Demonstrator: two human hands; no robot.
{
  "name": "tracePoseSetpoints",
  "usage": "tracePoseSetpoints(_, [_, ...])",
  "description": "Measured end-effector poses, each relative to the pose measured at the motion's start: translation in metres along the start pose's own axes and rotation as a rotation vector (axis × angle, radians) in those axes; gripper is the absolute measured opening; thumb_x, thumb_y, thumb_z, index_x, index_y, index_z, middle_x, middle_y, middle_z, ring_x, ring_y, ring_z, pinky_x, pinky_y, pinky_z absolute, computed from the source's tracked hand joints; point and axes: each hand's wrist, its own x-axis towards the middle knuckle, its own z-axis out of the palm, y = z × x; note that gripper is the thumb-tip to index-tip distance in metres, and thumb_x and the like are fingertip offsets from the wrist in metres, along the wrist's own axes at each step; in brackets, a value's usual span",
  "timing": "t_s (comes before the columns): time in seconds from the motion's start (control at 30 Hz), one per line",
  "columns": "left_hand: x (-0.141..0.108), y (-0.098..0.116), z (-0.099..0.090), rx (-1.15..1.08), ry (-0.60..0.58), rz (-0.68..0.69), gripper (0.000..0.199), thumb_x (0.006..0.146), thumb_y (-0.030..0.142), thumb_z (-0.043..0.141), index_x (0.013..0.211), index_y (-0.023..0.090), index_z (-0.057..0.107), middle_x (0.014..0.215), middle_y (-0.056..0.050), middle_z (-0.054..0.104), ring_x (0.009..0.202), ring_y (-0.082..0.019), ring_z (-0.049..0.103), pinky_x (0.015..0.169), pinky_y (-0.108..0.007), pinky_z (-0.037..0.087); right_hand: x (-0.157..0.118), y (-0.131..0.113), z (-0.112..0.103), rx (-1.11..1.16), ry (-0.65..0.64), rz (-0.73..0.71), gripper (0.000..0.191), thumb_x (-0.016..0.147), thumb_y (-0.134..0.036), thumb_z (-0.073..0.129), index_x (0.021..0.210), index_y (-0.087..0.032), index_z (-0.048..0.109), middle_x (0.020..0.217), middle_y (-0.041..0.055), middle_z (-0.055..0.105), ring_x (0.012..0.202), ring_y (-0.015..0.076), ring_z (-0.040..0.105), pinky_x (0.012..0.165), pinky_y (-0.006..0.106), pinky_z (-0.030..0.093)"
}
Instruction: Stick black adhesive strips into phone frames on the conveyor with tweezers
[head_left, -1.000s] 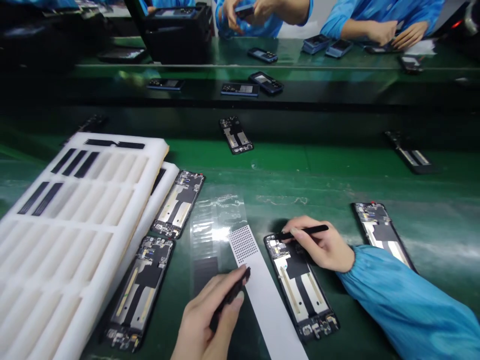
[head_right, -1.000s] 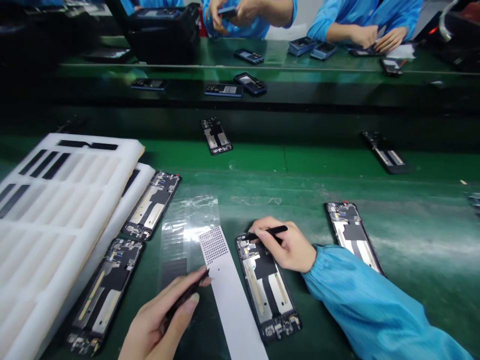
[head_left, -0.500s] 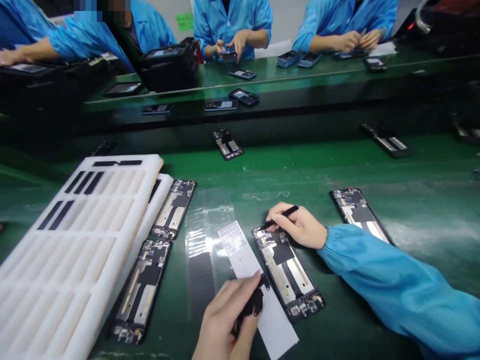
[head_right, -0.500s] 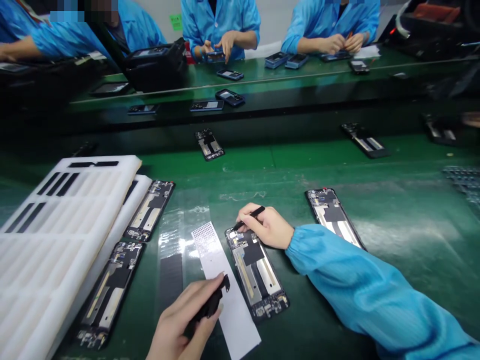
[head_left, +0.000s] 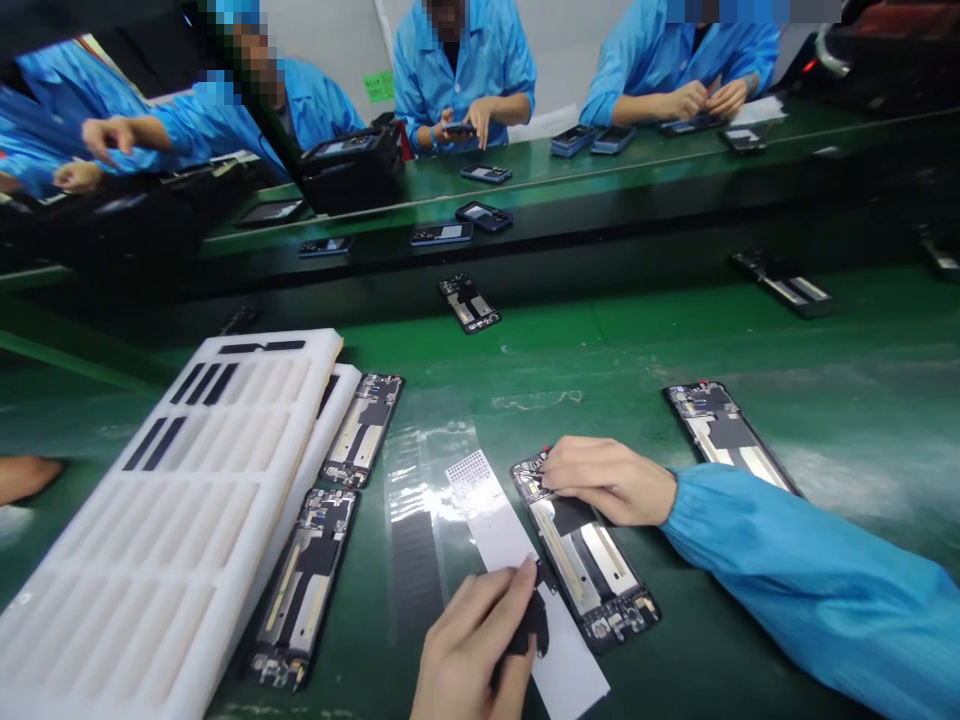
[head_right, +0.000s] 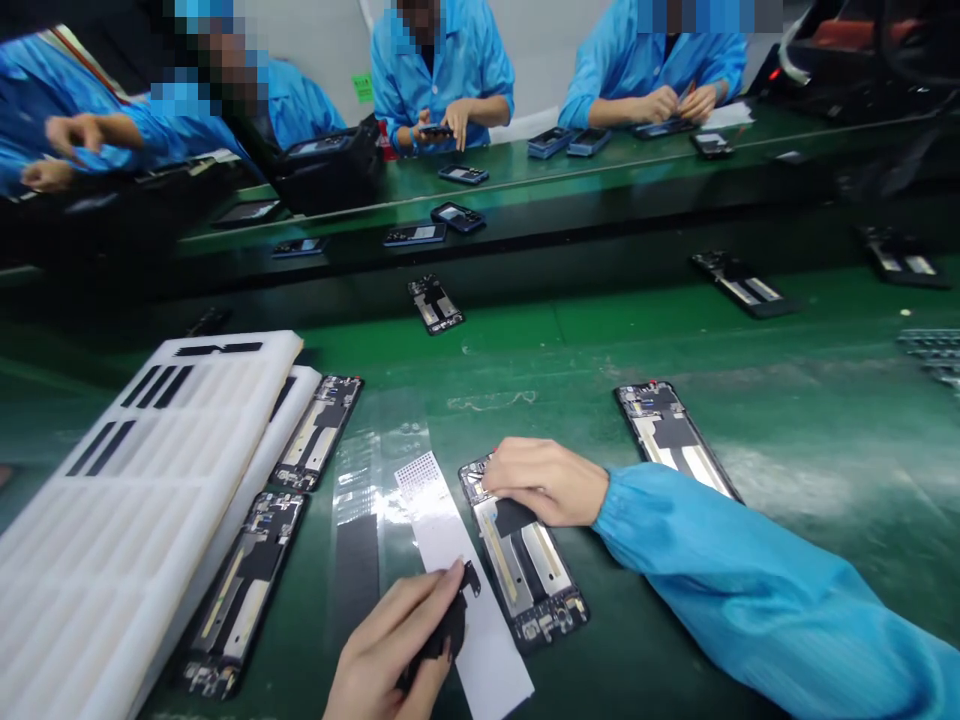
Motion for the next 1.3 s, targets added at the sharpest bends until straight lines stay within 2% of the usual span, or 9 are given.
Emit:
tracePoseSetpoints(0.17, [0.01,0.016,0.015,0.458,-0.019,0.303,0.052,0.086,0.005,0.048,0.137,0.008,0.057,0.126,-0.014,0.07,0.089,-0.023,0.069,0.074,-0.032,0.061,-0.014,-0.027,-0.03,-0.171,0.248,-0.075,0.034,0.093,-0.022,0.062,0.126,-0.03,0.067,0.118,0.0073,0.075,0.112,0.0264,0.069,0.097,0.042,0.053])
tracePoseSetpoints(0.27, [0.02,0.032,0.03,0.537,-0.039,0.375,0.045,0.087,0.003,0.043,0.126,0.008,0.065,0.122,-0.013,0.073,0.077,-0.02,0.068,0.065,-0.03,0.061,-0.017,-0.069,-0.066,-0.265,0.446,0.164,0.041,0.099,-0.023,0.05,0.138,-0.032,0.056,0.12,0.0063,0.074,0.104,0.0258,0.071,0.089,0.042,0.055])
tracePoseSetpoints(0.33, [0.025,0.042,0.039,0.53,-0.052,0.373,0.044,0.09,0.003,0.04,0.125,0.009,0.066,0.124,-0.012,0.073,0.079,-0.02,0.068,0.067,-0.03,0.061,-0.017,-0.093,-0.083,-0.242,0.309,0.453,0.034,0.098,-0.021,0.043,0.124,-0.028,0.065,0.095,0.0035,0.079,0.071,0.0203,0.073,0.065,0.033,0.056])
tracePoseSetpoints(0.4, [0.028,0.047,0.046,0.496,-0.063,0.358,0.043,0.093,0.004,0.039,0.126,0.008,0.065,0.126,-0.011,0.072,0.082,-0.019,0.068,0.071,-0.03,0.062,-0.019,-0.103,-0.089,-0.185,-0.077,0.663,0.029,0.093,-0.016,0.044,0.103,-0.025,0.07,0.069,-0.0013,0.074,0.047,0.0139,0.061,0.048,0.026,0.046])
tracePoseSetpoints(0.5, [0.03,0.05,0.053,0.469,-0.08,0.332,0.042,0.093,0.004,0.038,0.125,0.008,0.065,0.126,-0.01,0.072,0.085,-0.02,0.068,0.071,-0.029,0.062,-0.026,-0.097,-0.077,-0.202,-0.582,0.723,0.021,0.087,-0.011,0.05,0.086,-0.022,0.067,0.057,-0.0036,0.065,0.045,0.0124,0.054,0.047,0.024,0.037])
tracePoseSetpoints(0.57, [0.03,0.05,0.056,0.473,-0.087,0.323,0.044,0.091,0.002,0.038,0.125,0.008,0.065,0.127,-0.011,0.071,0.087,-0.02,0.068,0.072,-0.03,0.062,-0.03,-0.087,-0.062,-0.244,-0.709,0.708,0.01,0.087,-0.017,0.056,0.086,-0.022,0.064,0.058,-0.0029,0.062,0.051,0.0144,0.054,0.049,0.025,0.033])
tracePoseSetpoints(0.73, [0.033,0.05,0.058,0.41,-0.06,0.342,0.043,0.088,0.0,0.043,0.124,0.009,0.064,0.127,-0.013,0.07,0.096,-0.022,0.068,0.079,-0.032,0.062,-0.03,-0.071,-0.043,-0.2,-0.769,0.746,0.007,0.089,-0.024,0.064,0.084,-0.021,0.06,0.058,-0.0027,0.062,0.055,0.0154,0.058,0.047,0.024,0.028])
tracePoseSetpoints(1.1, [0.031,0.046,0.061,0.343,-0.061,0.367,0.046,0.084,-0.004,0.047,0.127,0.007,0.061,0.127,-0.017,0.069,0.099,-0.024,0.067,0.079,-0.033,0.061,-0.025,-0.065,-0.05,-0.127,-0.834,0.825,0.01,0.086,-0.019,0.069,0.087,-0.022,0.06,0.049,-0.0075,0.063,0.058,0.014,0.064,0.048,0.021,0.034])
tracePoseSetpoints(1.3, [0.03,0.05,0.056,0.41,-0.22,0.237,0.055,0.087,0.002,0.043,0.14,0.014,0.054,0.144,-0.02,0.056,0.103,-0.025,0.069,0.074,-0.032,0.062,-0.028,-0.079,-0.038,-0.378,-0.754,0.882,0.025,0.087,-0.04,0.072,0.099,-0.018,0.071,0.086,0.0107,0.078,0.086,0.0302,0.075,0.062,0.03,0.045])
